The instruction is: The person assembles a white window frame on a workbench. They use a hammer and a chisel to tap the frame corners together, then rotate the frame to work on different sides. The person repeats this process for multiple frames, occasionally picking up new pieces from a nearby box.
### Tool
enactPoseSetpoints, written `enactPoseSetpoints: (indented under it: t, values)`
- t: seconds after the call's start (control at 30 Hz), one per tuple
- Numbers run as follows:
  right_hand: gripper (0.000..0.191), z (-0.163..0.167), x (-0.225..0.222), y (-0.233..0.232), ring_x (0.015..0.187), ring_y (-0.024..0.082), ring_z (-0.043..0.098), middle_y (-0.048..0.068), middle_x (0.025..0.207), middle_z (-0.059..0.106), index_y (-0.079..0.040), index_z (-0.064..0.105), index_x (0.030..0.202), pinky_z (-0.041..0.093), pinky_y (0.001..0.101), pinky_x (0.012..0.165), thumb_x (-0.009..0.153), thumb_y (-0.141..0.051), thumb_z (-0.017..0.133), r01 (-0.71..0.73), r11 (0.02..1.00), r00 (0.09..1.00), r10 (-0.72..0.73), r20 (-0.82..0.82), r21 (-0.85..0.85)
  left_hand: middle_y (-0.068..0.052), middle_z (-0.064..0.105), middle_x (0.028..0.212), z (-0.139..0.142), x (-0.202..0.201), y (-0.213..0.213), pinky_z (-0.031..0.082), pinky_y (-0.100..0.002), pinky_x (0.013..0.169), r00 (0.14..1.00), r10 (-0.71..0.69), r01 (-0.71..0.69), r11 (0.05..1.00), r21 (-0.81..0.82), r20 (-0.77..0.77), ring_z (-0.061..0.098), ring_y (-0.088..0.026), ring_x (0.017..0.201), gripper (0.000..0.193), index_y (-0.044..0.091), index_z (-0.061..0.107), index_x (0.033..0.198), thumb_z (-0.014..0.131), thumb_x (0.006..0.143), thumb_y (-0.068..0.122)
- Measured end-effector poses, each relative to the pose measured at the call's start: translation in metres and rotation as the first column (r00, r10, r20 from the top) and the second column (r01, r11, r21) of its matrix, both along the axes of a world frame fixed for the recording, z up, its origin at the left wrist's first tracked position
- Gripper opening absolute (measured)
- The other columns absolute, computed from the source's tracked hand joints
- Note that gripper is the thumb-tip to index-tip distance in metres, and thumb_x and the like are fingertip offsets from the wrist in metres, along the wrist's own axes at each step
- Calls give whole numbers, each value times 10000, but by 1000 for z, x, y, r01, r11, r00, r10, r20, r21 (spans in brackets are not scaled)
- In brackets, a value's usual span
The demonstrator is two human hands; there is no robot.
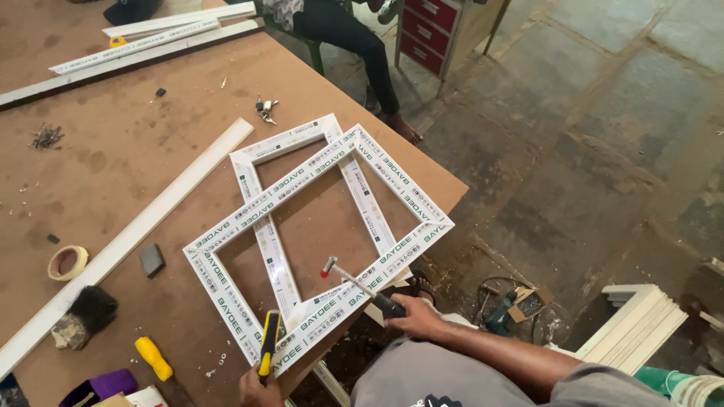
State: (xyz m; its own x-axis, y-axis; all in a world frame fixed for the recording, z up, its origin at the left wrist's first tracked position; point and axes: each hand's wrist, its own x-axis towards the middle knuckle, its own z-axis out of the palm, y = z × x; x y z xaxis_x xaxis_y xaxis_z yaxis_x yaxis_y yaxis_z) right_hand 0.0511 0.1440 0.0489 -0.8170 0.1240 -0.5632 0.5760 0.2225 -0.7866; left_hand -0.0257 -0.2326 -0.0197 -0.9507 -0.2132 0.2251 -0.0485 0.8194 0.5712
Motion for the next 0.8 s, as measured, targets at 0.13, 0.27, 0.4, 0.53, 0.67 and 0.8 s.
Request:
enactPoseSetpoints:
  t: [0.13, 0.27, 0.4, 0.53, 0.67, 0.8]
  values:
    - [358, 10, -9, -5, 761, 193, 703, 44, 819, 726, -117, 709, 1080, 549, 383, 717, 772, -270, 807, 66, 989, 981, -40, -190, 132, -108, 718, 1056, 7, 1, -15, 575, -428, 814, 990, -83, 81, 996, 26, 112, 719, -321, 943, 341, 116, 757, 1127, 817, 798, 184]
    - [353, 6, -36, 3, 877, 288, 700, 129, 929, 730, -88, 730, 1075, 546, 401, 809, 795, -285, 818, 63, 922, 929, 85, -359, 381, -80, 723, 1058, 9, 0, -27, 559, -471, 776, 938, -39, 83, 990, -115, 345, 700, -347, 955, 326, 174, 741, 1143, 773, 839, 290]
    - [452, -1, -78, 21, 1247, 376, 552, 189, 1341, 592, -40, 693, 1112, 449, 476, 1038, 794, -334, 820, -94, 852, 730, 410, -547, 514, -90, 721, 1030, 12, -5, -30, 545, -496, 795, 964, -29, 61, 992, -114, 263, 689, -361, 949, 269, 187, 736, 1104, 720, 838, 221]
    - [508, -10, -112, 18, 1397, 418, 427, 183, 1432, 558, -77, 694, 1133, 326, 555, 1120, 763, -406, 805, -268, 704, 570, 666, -481, 658, -54, 726, 1083, 23, -4, -34, 547, -490, 783, 969, 9, -3, 1000, -25, 248, 685, -365, 950, 256, 202, 732, 1089, 727, 833, 208]
    - [574, -23, -107, 7, 1408, 307, 468, 66, 1372, 620, -157, 711, 1239, 230, 569, 1208, 774, -489, 763, -259, 652, 654, 661, -367, 712, -43, 697, 1097, 38, 7, -33, 541, -492, 782, 955, 44, -47, 999, 2, 293, 684, -357, 953, 283, 208, 715, 1137, 724, 856, 238]
    - [567, -27, -103, 6, 1375, 287, 488, 73, 1365, 617, -166, 717, 1227, 197, 551, 1233, 767, -491, 772, -258, 681, 690, 627, -363, 685, -38, 674, 1135, 37, 22, -40, 540, -484, 761, 956, 131, -140, 990, 17, 263, 691, -352, 945, 290, 196, 706, 1149, 727, 864, 248]
